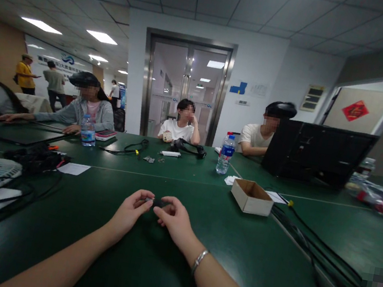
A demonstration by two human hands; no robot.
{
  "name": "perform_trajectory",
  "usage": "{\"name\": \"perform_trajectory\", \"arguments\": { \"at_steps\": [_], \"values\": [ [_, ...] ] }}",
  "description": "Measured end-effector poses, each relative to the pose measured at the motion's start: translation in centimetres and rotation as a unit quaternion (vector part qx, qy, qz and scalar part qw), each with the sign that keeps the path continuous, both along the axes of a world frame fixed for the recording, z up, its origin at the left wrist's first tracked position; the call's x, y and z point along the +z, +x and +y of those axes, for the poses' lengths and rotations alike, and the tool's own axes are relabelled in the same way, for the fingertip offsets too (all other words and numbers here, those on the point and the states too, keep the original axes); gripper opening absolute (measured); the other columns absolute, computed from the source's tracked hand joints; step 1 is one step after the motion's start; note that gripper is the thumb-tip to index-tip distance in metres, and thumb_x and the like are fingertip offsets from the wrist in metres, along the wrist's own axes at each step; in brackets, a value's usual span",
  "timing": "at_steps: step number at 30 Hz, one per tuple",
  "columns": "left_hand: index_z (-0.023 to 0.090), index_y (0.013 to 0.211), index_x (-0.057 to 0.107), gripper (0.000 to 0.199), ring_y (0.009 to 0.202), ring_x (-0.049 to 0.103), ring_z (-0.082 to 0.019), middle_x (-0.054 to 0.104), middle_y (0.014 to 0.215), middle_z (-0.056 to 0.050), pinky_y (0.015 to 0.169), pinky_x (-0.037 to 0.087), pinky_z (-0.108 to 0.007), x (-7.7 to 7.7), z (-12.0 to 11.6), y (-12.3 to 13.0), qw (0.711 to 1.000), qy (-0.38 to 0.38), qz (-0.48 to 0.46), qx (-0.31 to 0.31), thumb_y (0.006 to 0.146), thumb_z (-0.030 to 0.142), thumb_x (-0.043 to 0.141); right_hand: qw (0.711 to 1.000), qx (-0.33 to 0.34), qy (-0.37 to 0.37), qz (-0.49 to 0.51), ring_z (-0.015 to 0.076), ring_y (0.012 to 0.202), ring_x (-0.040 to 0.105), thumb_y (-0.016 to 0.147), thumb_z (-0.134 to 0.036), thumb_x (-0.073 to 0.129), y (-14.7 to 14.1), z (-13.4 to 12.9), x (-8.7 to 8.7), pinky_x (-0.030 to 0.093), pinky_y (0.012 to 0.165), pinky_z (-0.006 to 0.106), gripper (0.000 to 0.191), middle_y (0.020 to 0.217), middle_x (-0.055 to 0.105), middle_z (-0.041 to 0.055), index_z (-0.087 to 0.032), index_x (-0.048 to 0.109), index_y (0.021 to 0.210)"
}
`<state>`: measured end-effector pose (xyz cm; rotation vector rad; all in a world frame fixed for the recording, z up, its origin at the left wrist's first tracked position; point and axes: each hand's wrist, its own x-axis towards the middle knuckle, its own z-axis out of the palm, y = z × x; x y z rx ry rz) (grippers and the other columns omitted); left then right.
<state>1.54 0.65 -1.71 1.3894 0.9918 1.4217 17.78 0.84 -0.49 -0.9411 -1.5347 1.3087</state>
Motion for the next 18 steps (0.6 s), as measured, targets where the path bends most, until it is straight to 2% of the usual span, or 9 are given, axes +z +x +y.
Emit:
{"name": "perform_trajectory", "arguments": {
  "at_steps": [3, 7, 13, 18],
  "values": [
    [0.017, 0.09, 0.061, 0.028, 0.088, 0.061, -0.02, 0.063, 0.09, -0.005, 0.084, 0.046, -0.032, 0.06, -0.03, 0.02, 1.0, -0.005, -0.006, -0.004, 0.07, 0.035, 0.068, 1.0, 0.001, 0.019, 0.005, 0.0112, 0.057, 0.055, 0.06, -0.041, 0.078, -0.02, -0.06, -0.13, 0.043, 0.053, 0.025, 0.056, 0.065, 0.054, -0.0064, -0.021, 0.052, 0.105],
    [0.017, 0.091, 0.061, 0.029, 0.09, 0.061, -0.02, 0.063, 0.091, -0.006, 0.085, 0.046, -0.033, 0.39, -0.26, 0.01, 1.0, -0.009, -0.001, -0.009, 0.07, 0.035, 0.068, 1.0, -0.001, 0.022, -0.003, 0.012, 0.058, 0.056, 0.064, -0.044, 0.075, 0.02, 0.05, -0.28, 0.044, 0.055, 0.026, 0.046, 0.065, 0.054, -0.0048, -0.019, 0.056, 0.097],
    [0.016, 0.089, 0.061, 0.027, 0.086, 0.062, -0.02, 0.064, 0.088, -0.005, 0.082, 0.047, -0.033, 0.68, -0.41, 0.13, 1.0, -0.01, 0.0, -0.002, 0.07, 0.033, 0.068, 1.0, 0.01, 0.003, -0.012, 0.0121, 0.061, 0.057, 0.07, -0.048, 0.069, 0.13, 0.15, -0.17, 0.044, 0.057, 0.026, 0.043, 0.071, 0.062, 0.0005, -0.015, 0.059, 0.095],
    [0.017, 0.089, 0.061, 0.029, 0.085, 0.061, -0.019, 0.064, 0.088, -0.005, 0.081, 0.047, -0.032, 0.7, -0.42, 0.23, 1.0, -0.008, 0.001, 0.001, 0.069, 0.036, 0.069, 1.0, 0.014, -0.002, -0.008, 0.0117, 0.059, 0.056, 0.069, -0.051, 0.069, 0.14, 0.16, -0.1, 0.043, 0.056, 0.026, 0.044, 0.07, 0.061, 0.0004, -0.015, 0.06, 0.092]
  ]
}}
